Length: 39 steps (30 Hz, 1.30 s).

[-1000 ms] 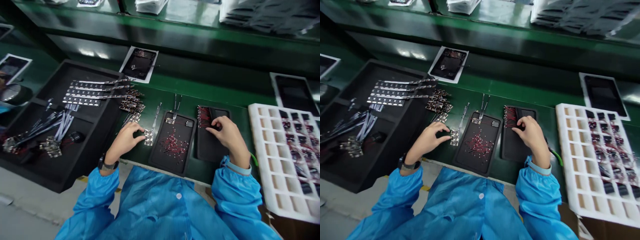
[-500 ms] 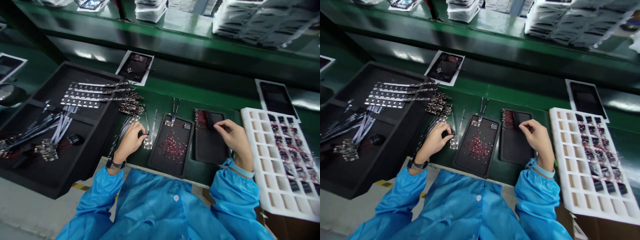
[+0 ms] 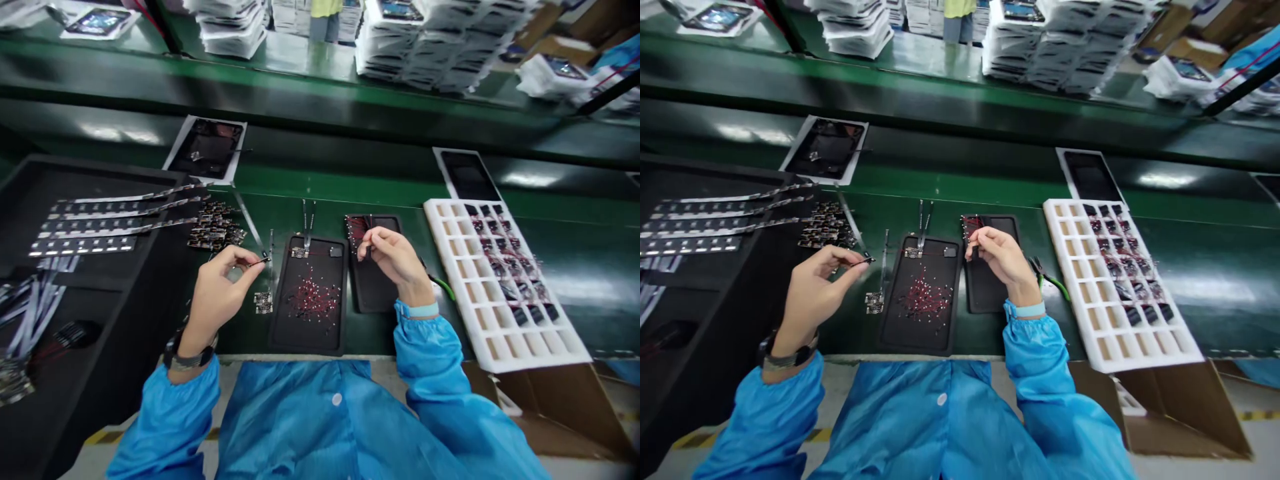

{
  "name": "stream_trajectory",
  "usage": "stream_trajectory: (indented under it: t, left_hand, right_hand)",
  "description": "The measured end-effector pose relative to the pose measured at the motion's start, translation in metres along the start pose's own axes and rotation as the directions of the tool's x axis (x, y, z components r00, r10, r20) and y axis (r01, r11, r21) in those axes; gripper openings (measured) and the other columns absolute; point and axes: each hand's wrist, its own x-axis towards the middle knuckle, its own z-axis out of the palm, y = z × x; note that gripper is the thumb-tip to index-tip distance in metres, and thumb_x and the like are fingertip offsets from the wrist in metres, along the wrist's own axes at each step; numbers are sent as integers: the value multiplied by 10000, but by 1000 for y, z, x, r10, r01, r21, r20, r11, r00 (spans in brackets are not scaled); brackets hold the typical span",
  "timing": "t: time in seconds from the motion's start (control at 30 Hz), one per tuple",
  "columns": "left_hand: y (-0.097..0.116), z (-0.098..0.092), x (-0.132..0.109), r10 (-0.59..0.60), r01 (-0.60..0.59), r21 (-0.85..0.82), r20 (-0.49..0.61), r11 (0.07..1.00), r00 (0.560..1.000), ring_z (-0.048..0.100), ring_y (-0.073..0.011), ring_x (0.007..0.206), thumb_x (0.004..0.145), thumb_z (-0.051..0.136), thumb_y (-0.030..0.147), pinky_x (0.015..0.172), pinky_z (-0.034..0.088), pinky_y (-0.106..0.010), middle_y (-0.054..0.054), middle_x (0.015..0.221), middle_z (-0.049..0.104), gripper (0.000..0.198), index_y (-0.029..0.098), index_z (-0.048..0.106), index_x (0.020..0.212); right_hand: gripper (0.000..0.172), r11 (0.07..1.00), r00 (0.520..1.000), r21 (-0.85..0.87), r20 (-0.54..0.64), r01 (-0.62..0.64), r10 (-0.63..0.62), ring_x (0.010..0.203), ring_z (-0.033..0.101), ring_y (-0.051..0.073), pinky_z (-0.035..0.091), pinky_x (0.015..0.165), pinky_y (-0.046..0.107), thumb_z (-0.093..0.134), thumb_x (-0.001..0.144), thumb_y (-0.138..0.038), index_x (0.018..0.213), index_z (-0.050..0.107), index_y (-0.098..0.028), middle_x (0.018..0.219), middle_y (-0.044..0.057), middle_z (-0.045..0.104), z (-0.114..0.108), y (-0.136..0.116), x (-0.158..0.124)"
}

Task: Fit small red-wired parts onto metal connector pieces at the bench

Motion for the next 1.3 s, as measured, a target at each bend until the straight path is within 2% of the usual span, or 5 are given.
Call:
stream_trajectory:
  t: [0.2, 0.47, 0.63, 0.73, 1.3]
  left_hand:
    - [13, 29, 21, 55, -45, -91, 118, 995, 991, 684, -182, 837, 864, 770, 254, 805, 545, -316, -21, 879, 728, 95, 204, 689, 862]
    - [26, 69, 37, 48, 9, -221, 250, 975, 967, 683, -181, 797, 851, 771, 285, 739, 547, -316, -33, 842, 719, 141, 192, 664, 852]
    - [21, 86, 37, 4, 135, -365, 355, 921, 935, 699, -160, 741, 826, 803, 256, 728, 547, -307, -29, 838, 723, 169, 179, 657, 862]
    - [17, 91, 36, -27, 217, -437, 402, 873, 915, 704, -154, 714, 789, 843, 262, 721, 554, -301, -27, 815, 727, 217, 173, 653, 844]
    - [18, 92, 34, -102, 339, -436, 481, 834, 871, 738, -176, 695, 767, 876, 314, 684, 596, -300, -41, 759, 761, 254, 163, 743, 921]
  right_hand:
    - [417, 998, 998, 15, -17, 53, -52, 657, 565, 152, 467, 690, 303, 772, 893, -531, 712, 596, -200, 662, 1, 613, 11, 10, 5]
    - [322, 985, 999, -173, 50, 21, -12, 660, 610, 155, 475, 711, 308, 801, 880, -475, 957, 731, -171, 670, 1, 665, 18, 8, -1]
    - [297, 956, 999, -289, 18, 39, -35, 487, 378, 90, 262, 496, 255, 764, 910, -466, 944, 749, -171, 534, -68, 469, 29, 9, -7]
    - [299, 917, 999, -397, 20, 46, -42, 450, 318, 74, 196, 468, 257, 744, 921, -459, 930, 767, -160, 503, -77, 422, 36, 8, -10]
    - [255, 879, 993, -476, 100, -3, 58, 531, 495, 108, 358, 507, 244, 769, 855, -405, 828, 777, -151, 594, 7, 620, 47, 2, -15]
